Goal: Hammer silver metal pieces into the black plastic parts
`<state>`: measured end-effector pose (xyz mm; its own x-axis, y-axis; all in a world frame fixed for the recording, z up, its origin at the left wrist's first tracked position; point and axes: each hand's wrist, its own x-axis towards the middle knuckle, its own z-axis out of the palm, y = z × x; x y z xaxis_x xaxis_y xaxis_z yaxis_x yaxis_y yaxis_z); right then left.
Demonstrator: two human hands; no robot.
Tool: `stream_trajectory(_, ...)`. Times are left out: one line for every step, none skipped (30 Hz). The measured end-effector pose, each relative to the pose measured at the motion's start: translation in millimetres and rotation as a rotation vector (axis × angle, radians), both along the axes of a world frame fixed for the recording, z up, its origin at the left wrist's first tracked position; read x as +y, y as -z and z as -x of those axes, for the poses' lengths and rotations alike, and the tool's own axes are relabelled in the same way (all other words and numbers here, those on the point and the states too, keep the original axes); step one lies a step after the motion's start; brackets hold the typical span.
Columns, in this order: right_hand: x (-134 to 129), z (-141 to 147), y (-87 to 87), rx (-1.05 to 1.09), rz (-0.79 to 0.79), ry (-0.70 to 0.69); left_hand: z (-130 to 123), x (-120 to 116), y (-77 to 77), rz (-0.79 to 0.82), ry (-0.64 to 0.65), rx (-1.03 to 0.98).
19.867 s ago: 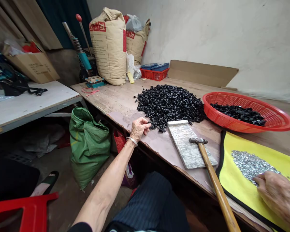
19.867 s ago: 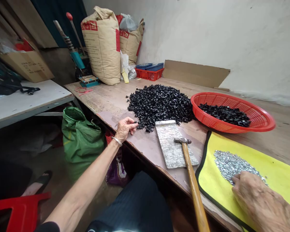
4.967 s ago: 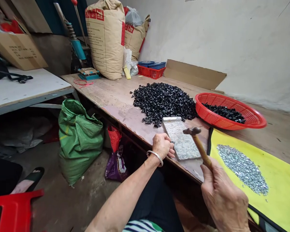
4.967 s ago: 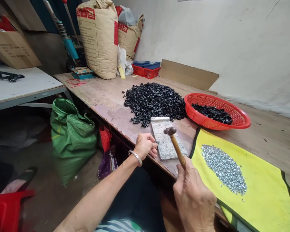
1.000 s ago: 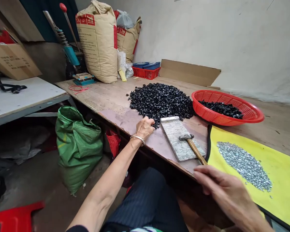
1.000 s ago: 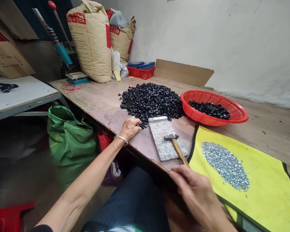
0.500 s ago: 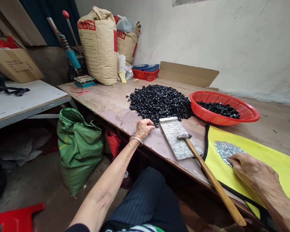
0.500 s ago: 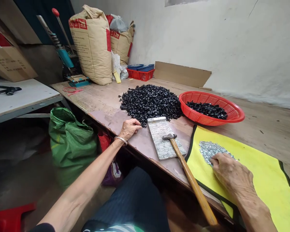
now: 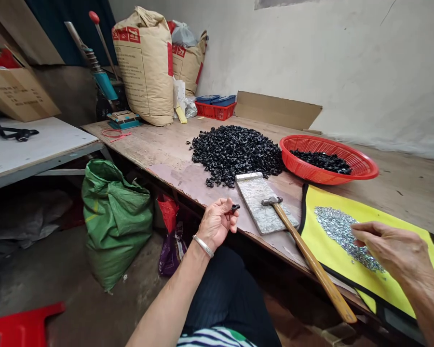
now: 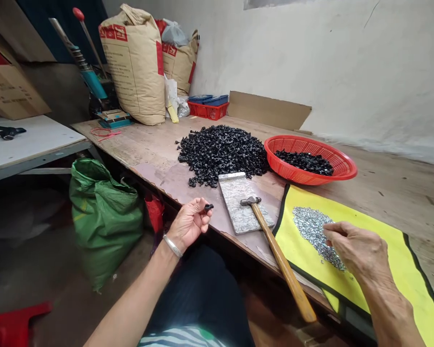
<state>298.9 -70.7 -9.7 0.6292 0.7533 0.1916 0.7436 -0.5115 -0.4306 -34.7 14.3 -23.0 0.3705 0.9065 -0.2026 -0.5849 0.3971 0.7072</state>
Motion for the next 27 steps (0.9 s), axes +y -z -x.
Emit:
stream_trajectory(-1.4, 4.7, -4.5, 0.074, -0.011, 0.046, -0.7, -6.0, 0.2, 0.008, 0.003, -0.027)
stream_trajectory(-3.1, 11.1, -9.3, 0.159, -0.020, 0.093, -1.4, -11.6, 0.6, 0.010, 0.011, -0.048)
stream_trajectory(-5.0, 19.1, -14.0, 0.242, -0.044, 0.119, -1.9, -16.6, 1.0, 0.009, 0.022, -0.063)
stream_trajectory(-7.1, 28.4, -18.2, 0.298, -0.103, 0.117, -2.3, -21.0, 1.5, 0.006, 0.033, -0.077)
stream_trajectory(-9.5, 38.6, -21.8, 0.353, -0.173, 0.090, -2.5, -24.7, 1.8, 0.005, 0.040, -0.091)
stream_trajectory(-12.1, 49.6, -24.7, 0.407, -0.245, 0.047, -2.6, -27.8, 2.1, 0.007, 0.044, -0.103)
stream_trajectory(-14.9, 61.0, -26.9, 0.445, -0.314, 0.000, -2.4, -30.3, 2.3, 0.013, 0.044, -0.115)
stream_trajectory(-17.8, 72.5, -28.7, 0.471, -0.369, -0.049, -2.1, -32.2, 2.5, 0.023, 0.040, -0.125)
stream_trajectory(-20.6, 84.0, -30.0, 0.490, -0.409, -0.091, -1.6, -33.7, 2.7, 0.034, 0.033, -0.134)
stream_trajectory(-23.2, 95.1, -30.9, 0.511, -0.430, -0.121, -1.1, -35.0, 2.8, 0.045, 0.030, -0.141)
stream_trajectory(-25.5, 105.6, -31.3, 0.547, -0.442, -0.142, -0.4, -36.0, 3.0, 0.055, 0.027, -0.146)
stream_trajectory(-27.4, 115.3, -31.2, 0.608, -0.449, -0.152, 0.2, -37.0, 3.2, 0.065, 0.024, -0.152)
stream_trajectory(-28.7, 124.0, -30.5, 0.692, -0.452, -0.163, 0.8, -38.1, 3.4, 0.075, 0.023, -0.156)
stream_trajectory(-29.4, 131.6, -29.1, 0.790, -0.449, -0.181, 1.2, -39.3, 3.4, 0.085, 0.021, -0.158)
stream_trajectory(-29.5, 138.2, -27.2, 0.890, -0.438, -0.203, 1.6, -40.7, 3.3, 0.094, 0.016, -0.158)
stream_trajectory(-29.2, 143.8, -24.9, 0.979, -0.420, -0.233, 1.8, -42.2, 2.9, 0.103, 0.007, -0.158)
stream_trajectory(-28.7, 148.8, -22.5, 1.047, -0.401, -0.265, 1.9, -43.9, 2.1, 0.110, -0.001, -0.156)
stream_trajectory(-28.0, 153.3, -20.3, 1.091, -0.385, -0.297, 1.8, -45.8, 0.9, 0.113, -0.006, -0.153)
stream_trajectory(-27.4, 157.7, -18.3, 1.120, -0.374, -0.325, 1.7, -47.9, -0.7, 0.111, -0.009, -0.148)
stream_trajectory(-26.9, 162.1, -16.7, 1.142, -0.370, -0.353, 1.5, -50.2, -2.6, 0.097, -0.012, -0.136)
stream_trajectory(-26.5, 166.6, -15.6, 1.160, -0.369, -0.381, 1.2, -52.7, -4.9, 0.070, -0.021, -0.113)
stream_trajectory(-26.3, 171.1, -14.7, 1.178, -0.368, -0.410, 0.8, -55.2, -7.3, 0.030, -0.041, -0.072)
stream_trajectory(-26.1, 175.7, -14.0, 1.195, -0.368, -0.436, 0.3, -57.6, -9.7, -0.017, -0.076, -0.020)
stream_trajectory(-26.0, 180.2, -13.4, 1.211, -0.368, -0.457, -0.1, -59.9, -12.0, -0.065, -0.117, 0.036)
stream_trajectory(-25.7, 184.4, -12.7, 1.225, -0.368, -0.472, -0.6, -61.8, -14.0, -0.107, -0.154, 0.089)
stream_trajectory(-25.2, 188.3, -11.9, 1.232, -0.369, -0.482, -1.0, -63.4, -15.7, -0.139, -0.179, 0.133)
stream_trajectory(-24.4, 191.6, -10.9, 1.231, -0.373, -0.488, -1.4, -64.7, -16.9, -0.161, -0.189, 0.164)
